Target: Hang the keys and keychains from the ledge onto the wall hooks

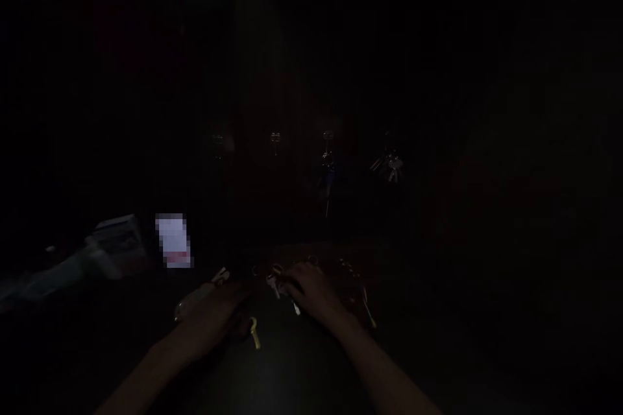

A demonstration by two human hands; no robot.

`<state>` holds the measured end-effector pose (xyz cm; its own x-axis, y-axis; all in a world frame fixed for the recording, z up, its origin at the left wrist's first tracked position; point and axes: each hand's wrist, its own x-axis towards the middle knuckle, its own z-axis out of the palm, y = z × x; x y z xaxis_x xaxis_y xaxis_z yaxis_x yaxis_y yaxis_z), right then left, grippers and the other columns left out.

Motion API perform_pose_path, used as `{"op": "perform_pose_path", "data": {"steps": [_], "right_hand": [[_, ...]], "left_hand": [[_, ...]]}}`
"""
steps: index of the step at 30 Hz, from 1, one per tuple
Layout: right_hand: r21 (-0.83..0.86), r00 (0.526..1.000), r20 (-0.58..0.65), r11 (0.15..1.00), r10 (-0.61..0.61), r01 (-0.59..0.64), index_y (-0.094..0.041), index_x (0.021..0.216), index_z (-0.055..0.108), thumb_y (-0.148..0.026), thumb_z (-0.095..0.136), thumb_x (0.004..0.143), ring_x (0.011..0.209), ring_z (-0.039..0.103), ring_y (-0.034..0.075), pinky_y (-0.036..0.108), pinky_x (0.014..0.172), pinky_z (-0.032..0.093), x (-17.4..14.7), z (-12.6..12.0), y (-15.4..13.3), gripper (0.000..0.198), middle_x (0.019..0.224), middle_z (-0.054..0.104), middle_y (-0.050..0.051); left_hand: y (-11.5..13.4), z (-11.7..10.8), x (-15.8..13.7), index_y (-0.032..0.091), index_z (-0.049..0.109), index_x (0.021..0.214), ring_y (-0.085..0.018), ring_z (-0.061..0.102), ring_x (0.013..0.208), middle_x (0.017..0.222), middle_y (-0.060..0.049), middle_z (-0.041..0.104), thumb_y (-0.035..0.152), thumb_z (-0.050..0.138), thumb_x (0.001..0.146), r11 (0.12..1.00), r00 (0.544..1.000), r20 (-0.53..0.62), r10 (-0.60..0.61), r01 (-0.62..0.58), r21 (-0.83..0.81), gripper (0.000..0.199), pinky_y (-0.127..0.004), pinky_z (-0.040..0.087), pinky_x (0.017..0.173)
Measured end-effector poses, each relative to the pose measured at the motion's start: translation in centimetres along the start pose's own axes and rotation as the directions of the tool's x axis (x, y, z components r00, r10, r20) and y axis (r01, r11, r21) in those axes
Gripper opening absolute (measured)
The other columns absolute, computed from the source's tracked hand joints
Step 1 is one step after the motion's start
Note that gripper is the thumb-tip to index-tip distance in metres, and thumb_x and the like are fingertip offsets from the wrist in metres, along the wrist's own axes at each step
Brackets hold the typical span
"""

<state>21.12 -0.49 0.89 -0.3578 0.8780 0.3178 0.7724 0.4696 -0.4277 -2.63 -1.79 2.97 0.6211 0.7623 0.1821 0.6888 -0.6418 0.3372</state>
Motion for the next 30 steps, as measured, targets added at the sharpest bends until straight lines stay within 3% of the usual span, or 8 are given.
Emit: {"op": "perform_pose_path", "data": {"steps": [5, 10, 14, 17, 23, 27, 30], "right_hand": [[0.091, 0.990, -0.135, 0.995, 0.043, -0.031, -0.022, 0.100, 0.062, -0.023, 0.047, 0.086, 0.096, 0.058, 0.018, 0.033, 0.086, 0.044, -0.2, 0.6, 2.1, 0.020, 0.100, 0.064, 0.006], [0.163, 0.982, -0.142, 0.982, 0.121, -0.098, -0.023, 0.092, 0.062, -0.024, 0.047, 0.085, 0.089, 0.061, 0.018, 0.031, 0.081, 0.047, 0.1, 0.7, 3.0, 0.016, 0.093, 0.064, 0.003], [0.177, 0.979, -0.137, 0.976, 0.150, -0.125, -0.023, 0.093, 0.062, -0.023, 0.047, 0.084, 0.088, 0.061, 0.018, 0.031, 0.081, 0.047, 0.2, 0.5, 3.4, 0.017, 0.093, 0.064, 0.004], [0.178, 0.977, -0.132, 0.974, 0.168, -0.143, -0.022, 0.092, 0.062, -0.023, 0.047, 0.084, 0.089, 0.061, 0.018, 0.032, 0.081, 0.046, 0.3, 0.4, 3.4, 0.017, 0.093, 0.064, 0.005], [0.157, 0.978, -0.116, 0.976, 0.171, -0.152, -0.024, 0.090, 0.062, -0.021, 0.046, 0.083, 0.090, 0.061, 0.018, 0.032, 0.082, 0.046, 0.4, 0.3, 3.3, 0.018, 0.093, 0.064, 0.004], [0.154, 0.981, -0.108, 0.978, 0.158, -0.141, -0.024, 0.090, 0.063, -0.020, 0.045, 0.083, 0.091, 0.060, 0.018, 0.032, 0.083, 0.046, 0.4, 0.4, 3.5, 0.019, 0.094, 0.064, 0.004], [0.156, 0.983, -0.114, 0.979, 0.146, -0.128, -0.023, 0.089, 0.063, -0.020, 0.044, 0.083, 0.090, 0.060, 0.019, 0.033, 0.082, 0.046, 0.4, 0.6, 3.6, 0.019, 0.093, 0.064, 0.005]], "left_hand": [[-0.6, 1.8, -0.1, 0.027, 0.044, 0.130, -0.025, 0.045, 0.123, 0.136, -0.006, 0.048, 0.018, 0.054, 0.080, 0.998, 0.996, -0.053, 0.065, -0.066, -0.005, 0.052, -0.042, 0.038, 0.101], [-1.5, 2.8, 0.2, 0.026, 0.054, 0.119, -0.022, 0.046, 0.121, 0.131, -0.005, 0.053, 0.015, 0.045, 0.085, 0.997, 0.993, -0.095, 0.070, -0.068, 0.028, 0.037, -0.045, 0.035, 0.103], [-2.6, 2.9, 0.2, 0.025, 0.050, 0.124, -0.027, 0.042, 0.124, 0.132, -0.007, 0.051, 0.025, 0.054, 0.081, 0.993, 0.991, -0.134, -0.021, 0.036, 0.111, 0.043, -0.055, 0.024, 0.107], [-3.4, 2.9, -0.1, 0.026, 0.044, 0.131, -0.032, 0.036, 0.127, 0.136, -0.009, 0.047, 0.038, 0.060, 0.076, 0.983, 0.979, -0.180, -0.097, 0.123, 0.136, 0.058, -0.058, 0.023, 0.105], [-3.7, 2.7, -0.3, 0.030, 0.044, 0.130, -0.035, 0.033, 0.128, 0.137, -0.008, 0.045, 0.050, 0.064, 0.070, 0.975, 0.967, -0.198, -0.159, 0.185, 0.124, 0.067, -0.057, 0.024, 0.105], [-3.3, 1.5, -0.1, 0.025, 0.049, 0.123, -0.029, 0.045, 0.120, 0.126, -0.007, 0.055, 0.040, 0.056, 0.079, 0.968, 0.942, -0.251, -0.222, 0.244, 0.059, 0.047, -0.051, 0.030, 0.103], [-2.6, 0.6, 0.1, 0.027, 0.056, 0.114, -0.024, 0.052, 0.112, 0.115, -0.003, 0.063, 0.027, 0.048, 0.085, 0.983, 0.961, -0.221, -0.164, 0.178, 0.045, 0.030, -0.050, 0.027, 0.106]]}}
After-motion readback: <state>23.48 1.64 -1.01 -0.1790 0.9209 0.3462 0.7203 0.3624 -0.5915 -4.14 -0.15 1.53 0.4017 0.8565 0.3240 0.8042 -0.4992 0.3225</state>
